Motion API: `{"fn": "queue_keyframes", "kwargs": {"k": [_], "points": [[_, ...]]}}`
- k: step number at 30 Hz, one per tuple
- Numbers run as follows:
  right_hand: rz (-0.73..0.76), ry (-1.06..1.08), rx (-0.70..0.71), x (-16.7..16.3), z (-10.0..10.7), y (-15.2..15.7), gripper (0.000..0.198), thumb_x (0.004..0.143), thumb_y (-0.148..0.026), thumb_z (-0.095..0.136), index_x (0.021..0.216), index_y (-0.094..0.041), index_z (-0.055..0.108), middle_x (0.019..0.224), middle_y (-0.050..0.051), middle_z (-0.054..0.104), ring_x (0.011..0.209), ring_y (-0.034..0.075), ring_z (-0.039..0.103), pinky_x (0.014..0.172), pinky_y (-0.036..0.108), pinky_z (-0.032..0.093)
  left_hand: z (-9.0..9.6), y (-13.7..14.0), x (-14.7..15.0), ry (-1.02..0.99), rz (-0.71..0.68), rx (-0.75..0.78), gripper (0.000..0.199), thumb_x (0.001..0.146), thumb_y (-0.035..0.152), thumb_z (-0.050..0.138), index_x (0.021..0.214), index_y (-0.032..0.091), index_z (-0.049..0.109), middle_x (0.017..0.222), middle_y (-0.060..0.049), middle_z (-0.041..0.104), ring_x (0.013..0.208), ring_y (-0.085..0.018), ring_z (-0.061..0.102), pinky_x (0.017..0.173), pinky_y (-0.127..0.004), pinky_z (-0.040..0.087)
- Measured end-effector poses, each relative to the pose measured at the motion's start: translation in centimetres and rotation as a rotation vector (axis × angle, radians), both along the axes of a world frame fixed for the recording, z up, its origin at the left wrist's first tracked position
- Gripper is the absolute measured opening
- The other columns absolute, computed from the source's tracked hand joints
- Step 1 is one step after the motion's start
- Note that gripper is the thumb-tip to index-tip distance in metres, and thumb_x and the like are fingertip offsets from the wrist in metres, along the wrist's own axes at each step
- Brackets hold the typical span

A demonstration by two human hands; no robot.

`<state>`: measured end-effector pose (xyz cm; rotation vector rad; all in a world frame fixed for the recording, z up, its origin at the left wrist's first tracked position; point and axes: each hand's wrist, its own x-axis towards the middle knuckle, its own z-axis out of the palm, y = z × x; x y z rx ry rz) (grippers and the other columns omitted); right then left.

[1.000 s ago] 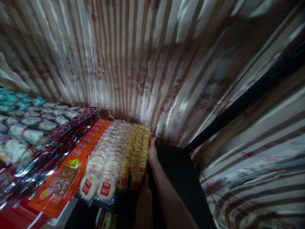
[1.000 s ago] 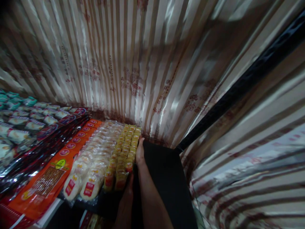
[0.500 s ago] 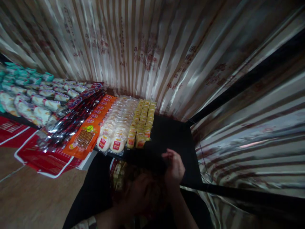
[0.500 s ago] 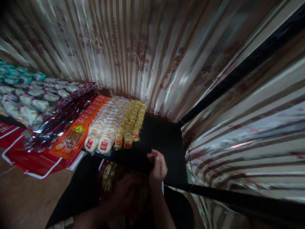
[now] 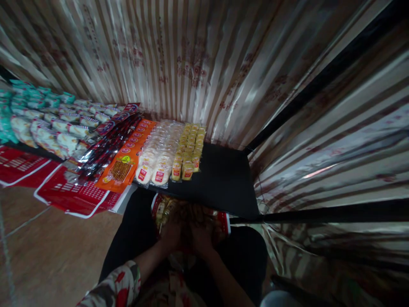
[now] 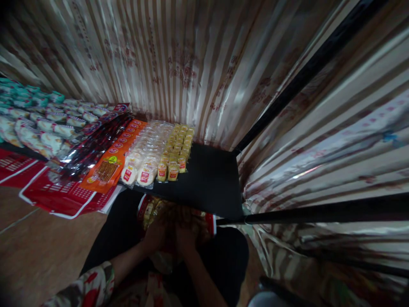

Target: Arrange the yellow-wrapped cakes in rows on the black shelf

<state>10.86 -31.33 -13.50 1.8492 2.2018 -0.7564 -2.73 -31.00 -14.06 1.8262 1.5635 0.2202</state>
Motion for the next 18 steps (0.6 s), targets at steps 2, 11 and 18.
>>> {"fn": "queue_keyframes", "kwargs": {"k": [2, 11, 18], "points": [[-0.029, 0.060, 0.004, 0.1, -0.4, -0.1, 0.043, 0.079, -0.007, 0.038, 0.117, -0.014, 0.057, 0.115, 0.018, 0.062, 0.104, 0.027, 0.059, 0.089, 0.040, 0.038, 0.1, -0.3, -0.1, 0.032, -0.037, 0.040, 0.046, 0.078, 0.011, 0.037, 0.119, 0.012, 0.058, 0.125, -0.013, 0.056, 0.126, -0.025, 0.040, 0.110, -0.039, 0.024], [-0.181, 0.502, 0.048, 1.6, 1.3, 0.1, 0.052, 0.070, -0.010, 0.050, 0.122, -0.014, 0.052, 0.124, 0.012, 0.058, 0.114, 0.021, 0.053, 0.099, 0.034, 0.038, 0.4, 0.0, -0.4, -0.199, -0.015, -0.030, 0.047, 0.075, 0.018, 0.048, 0.122, 0.018, 0.054, 0.127, -0.007, 0.056, 0.121, -0.021, 0.046, 0.104, -0.034, 0.034], [-0.399, 0.816, 0.138, 3.3, 5.4, 1.2, 0.048, 0.071, -0.025, 0.060, 0.118, -0.023, 0.053, 0.118, 0.004, 0.062, 0.108, 0.022, 0.057, 0.095, 0.037, 0.044, 3.1, 1.6, -0.3, -0.627, 0.273, -0.028, 0.039, 0.066, 0.016, 0.060, 0.105, 0.019, 0.060, 0.111, -0.007, 0.063, 0.103, -0.020, 0.057, 0.093, -0.033, 0.043]]}}
